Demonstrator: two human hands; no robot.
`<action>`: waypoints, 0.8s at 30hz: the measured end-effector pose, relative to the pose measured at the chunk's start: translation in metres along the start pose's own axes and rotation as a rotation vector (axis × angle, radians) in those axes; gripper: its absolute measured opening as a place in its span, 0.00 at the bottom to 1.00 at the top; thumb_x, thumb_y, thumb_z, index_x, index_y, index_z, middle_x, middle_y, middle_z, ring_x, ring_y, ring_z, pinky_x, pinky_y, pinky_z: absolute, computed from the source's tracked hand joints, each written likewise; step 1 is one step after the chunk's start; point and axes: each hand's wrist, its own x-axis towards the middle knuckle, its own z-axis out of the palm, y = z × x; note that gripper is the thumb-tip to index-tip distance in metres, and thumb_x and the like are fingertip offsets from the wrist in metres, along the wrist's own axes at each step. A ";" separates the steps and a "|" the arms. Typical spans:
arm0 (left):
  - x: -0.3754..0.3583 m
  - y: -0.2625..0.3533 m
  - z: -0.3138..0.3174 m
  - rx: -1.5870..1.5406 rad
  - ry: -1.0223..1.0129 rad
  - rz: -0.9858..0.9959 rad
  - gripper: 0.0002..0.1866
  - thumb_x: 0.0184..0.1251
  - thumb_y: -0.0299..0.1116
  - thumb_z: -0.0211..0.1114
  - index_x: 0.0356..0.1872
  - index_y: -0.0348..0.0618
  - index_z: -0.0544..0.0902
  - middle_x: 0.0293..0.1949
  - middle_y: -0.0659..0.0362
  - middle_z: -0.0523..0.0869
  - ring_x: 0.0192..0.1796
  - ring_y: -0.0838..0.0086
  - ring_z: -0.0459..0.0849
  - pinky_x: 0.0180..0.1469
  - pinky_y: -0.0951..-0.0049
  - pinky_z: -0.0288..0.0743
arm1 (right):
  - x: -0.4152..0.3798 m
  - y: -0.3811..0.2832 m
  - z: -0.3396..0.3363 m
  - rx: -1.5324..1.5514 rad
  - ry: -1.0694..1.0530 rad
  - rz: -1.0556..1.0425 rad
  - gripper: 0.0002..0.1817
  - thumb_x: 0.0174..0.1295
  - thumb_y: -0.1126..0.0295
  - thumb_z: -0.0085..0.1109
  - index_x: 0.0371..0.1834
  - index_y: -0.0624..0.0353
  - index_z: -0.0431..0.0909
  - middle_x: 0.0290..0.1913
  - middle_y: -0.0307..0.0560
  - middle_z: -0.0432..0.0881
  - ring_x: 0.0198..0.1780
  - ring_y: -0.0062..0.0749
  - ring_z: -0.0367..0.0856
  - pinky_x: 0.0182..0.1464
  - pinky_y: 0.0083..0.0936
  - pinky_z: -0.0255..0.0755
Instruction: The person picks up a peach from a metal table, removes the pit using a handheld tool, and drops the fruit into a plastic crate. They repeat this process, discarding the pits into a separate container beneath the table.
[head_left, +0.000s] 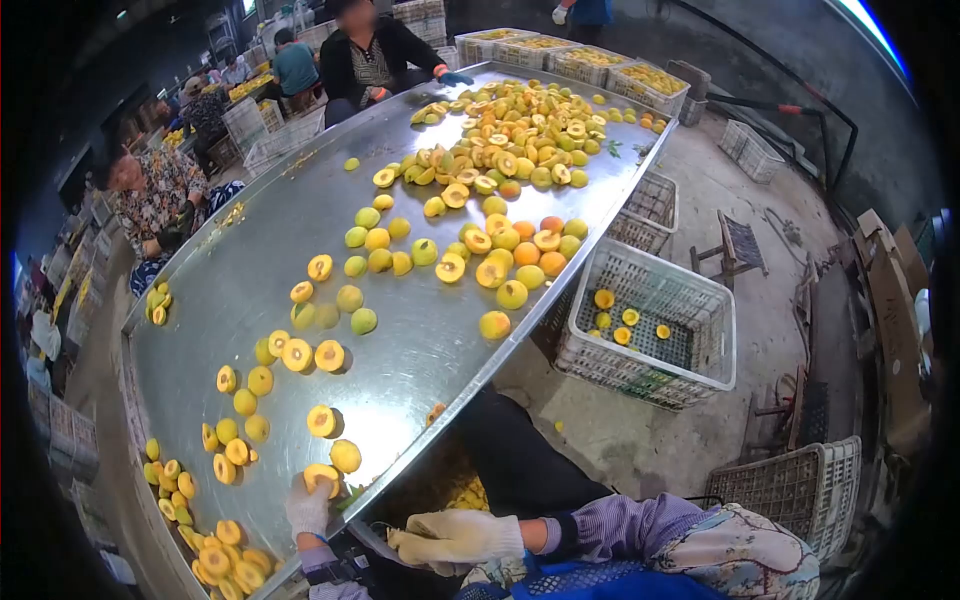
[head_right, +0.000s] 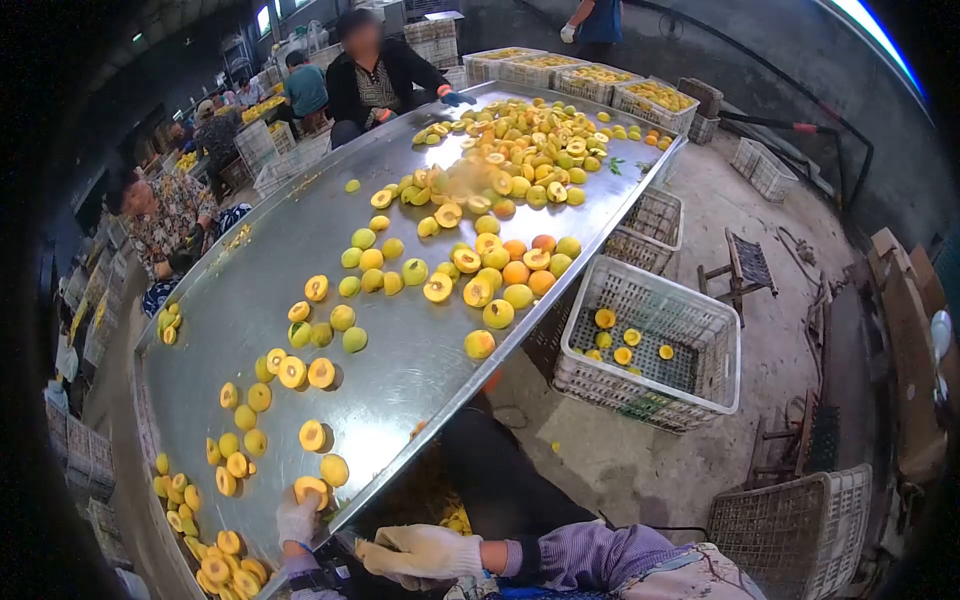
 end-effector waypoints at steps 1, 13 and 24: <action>-0.007 0.003 0.003 -0.127 0.004 0.003 0.28 0.53 0.46 0.68 0.50 0.36 0.78 0.42 0.43 0.85 0.45 0.55 0.85 0.49 0.59 0.76 | 0.001 0.000 0.001 -0.051 0.019 -0.001 0.23 0.68 0.46 0.50 0.35 0.57 0.72 0.21 0.37 0.75 0.20 0.21 0.75 0.22 0.21 0.67; -0.137 0.096 -0.017 -1.365 -0.187 0.113 0.25 0.58 0.24 0.60 0.59 0.37 0.71 0.46 0.51 0.79 0.45 0.60 0.83 0.39 0.65 0.82 | -0.018 -0.021 0.004 -0.112 0.080 -0.075 0.16 0.69 0.54 0.53 0.40 0.58 0.72 0.22 0.39 0.77 0.22 0.20 0.77 0.26 0.21 0.69; -0.183 0.116 0.005 -1.620 -0.196 0.272 0.31 0.73 0.53 0.52 0.62 0.32 0.70 0.53 0.44 0.80 0.51 0.57 0.83 0.54 0.62 0.79 | -0.031 -0.014 0.013 -0.125 0.177 -0.153 0.12 0.64 0.61 0.61 0.40 0.59 0.74 0.24 0.35 0.76 0.27 0.16 0.74 0.32 0.18 0.69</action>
